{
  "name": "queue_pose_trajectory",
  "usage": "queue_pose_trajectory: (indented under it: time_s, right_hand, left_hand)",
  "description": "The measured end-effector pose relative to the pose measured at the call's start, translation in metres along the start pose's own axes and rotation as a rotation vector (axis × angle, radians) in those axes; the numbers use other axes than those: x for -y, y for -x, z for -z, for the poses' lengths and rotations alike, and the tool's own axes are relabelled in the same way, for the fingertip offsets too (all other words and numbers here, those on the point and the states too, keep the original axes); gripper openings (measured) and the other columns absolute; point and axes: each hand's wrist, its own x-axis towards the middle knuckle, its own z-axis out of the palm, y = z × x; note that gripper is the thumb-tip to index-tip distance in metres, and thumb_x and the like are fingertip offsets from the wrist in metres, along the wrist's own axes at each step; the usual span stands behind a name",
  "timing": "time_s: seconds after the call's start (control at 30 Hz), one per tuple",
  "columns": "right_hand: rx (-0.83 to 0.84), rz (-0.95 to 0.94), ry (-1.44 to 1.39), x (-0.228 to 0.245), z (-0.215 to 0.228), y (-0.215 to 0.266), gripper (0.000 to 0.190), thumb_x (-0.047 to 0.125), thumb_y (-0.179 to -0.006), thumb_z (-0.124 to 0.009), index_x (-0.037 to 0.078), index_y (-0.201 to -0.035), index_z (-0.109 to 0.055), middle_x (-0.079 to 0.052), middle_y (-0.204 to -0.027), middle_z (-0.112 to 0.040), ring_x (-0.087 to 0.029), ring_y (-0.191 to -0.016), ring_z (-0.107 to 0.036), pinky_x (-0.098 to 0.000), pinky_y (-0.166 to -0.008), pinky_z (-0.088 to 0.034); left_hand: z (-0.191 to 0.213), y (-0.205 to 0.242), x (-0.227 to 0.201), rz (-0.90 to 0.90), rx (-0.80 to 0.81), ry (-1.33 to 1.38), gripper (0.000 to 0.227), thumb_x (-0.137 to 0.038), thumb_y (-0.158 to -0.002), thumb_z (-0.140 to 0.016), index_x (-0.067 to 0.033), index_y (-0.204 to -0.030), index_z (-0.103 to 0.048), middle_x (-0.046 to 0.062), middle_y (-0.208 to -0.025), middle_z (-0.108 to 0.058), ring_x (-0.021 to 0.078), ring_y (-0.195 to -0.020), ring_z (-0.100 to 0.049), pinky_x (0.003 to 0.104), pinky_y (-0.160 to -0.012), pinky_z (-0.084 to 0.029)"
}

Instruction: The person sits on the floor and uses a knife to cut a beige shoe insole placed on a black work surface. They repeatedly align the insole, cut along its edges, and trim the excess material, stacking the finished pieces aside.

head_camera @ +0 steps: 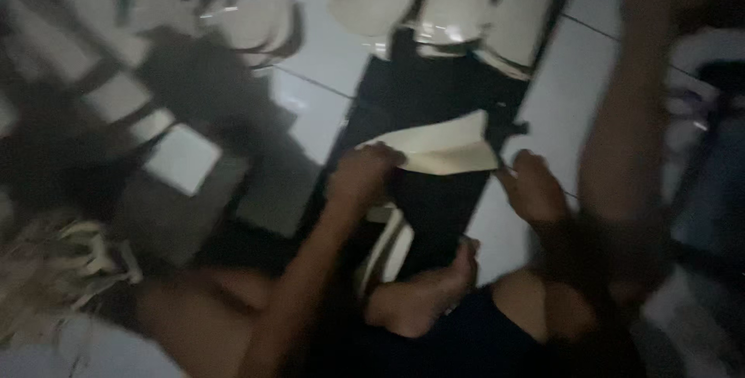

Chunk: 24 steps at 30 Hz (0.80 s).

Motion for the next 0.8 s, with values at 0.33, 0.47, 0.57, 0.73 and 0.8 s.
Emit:
queue_pose_trajectory:
  time_s: [0.33,0.47,0.57,0.73,0.8]
  right_hand:
    - [-0.223,0.537,-0.317,0.042,0.014,0.026,0.028,0.012,-0.099,-0.064,-0.011,-0.115,-0.066,-0.027,-0.100,-0.070,-0.039,-0.090,-0.071,-0.0491,-0.080,-0.055]
    - [-0.213,0.434,-0.334,0.047,0.013,0.025,0.026,0.007,-0.094,-0.066,-0.013,-0.109,-0.063,-0.027,-0.093,-0.067,-0.039,-0.082,-0.072,-0.0490,-0.072,-0.057]
    - [-0.311,0.513,-0.306,0.030,0.002,0.018,0.026,0.005,-0.098,-0.066,-0.012,-0.118,-0.062,-0.030,-0.102,-0.066,-0.041,-0.095,-0.067,-0.0520,-0.081,-0.053]
    - [-0.312,0.415,-0.141,0.017,-0.010,0.005,0.070,0.002,-0.085,-0.067,-0.003,-0.150,-0.041,-0.035,-0.141,-0.043,-0.050,-0.132,-0.041,-0.0604,-0.107,-0.036]
    - [-0.289,0.439,-0.036,0.018,-0.013,0.006,0.097,0.007,-0.069,-0.081,-0.002,-0.151,-0.030,-0.035,-0.154,-0.025,-0.054,-0.142,-0.021,-0.0638,-0.112,-0.021]
  left_hand:
    - [0.148,0.146,-0.062,0.646,-0.302,0.327,0.036,-0.019,-0.089,-0.077,-0.0023,-0.120,-0.070,0.019,-0.112,-0.073,0.0301,-0.099,-0.071,0.043,-0.087,-0.055]
    - [0.189,0.195,-0.096,1.195,-0.392,0.570,0.032,-0.018,-0.094,-0.076,0.0056,-0.115,-0.071,0.023,-0.104,-0.075,0.0286,-0.090,-0.074,0.040,-0.082,-0.057]
    - [0.184,0.187,-0.098,1.333,-0.553,0.750,0.036,-0.019,-0.088,-0.082,0.0094,-0.108,-0.073,0.022,-0.098,-0.076,0.0282,-0.084,-0.073,0.042,-0.076,-0.057]
    - [0.134,0.174,-0.067,1.036,-0.549,0.723,0.035,-0.017,-0.090,-0.074,0.0056,-0.117,-0.068,0.022,-0.110,-0.071,0.0306,-0.098,-0.067,0.045,-0.087,-0.051]
    - [0.092,0.167,-0.044,0.946,-0.515,0.712,0.035,-0.016,-0.091,-0.071,0.0041,-0.120,-0.066,0.021,-0.115,-0.069,0.0316,-0.104,-0.065,0.047,-0.091,-0.049]
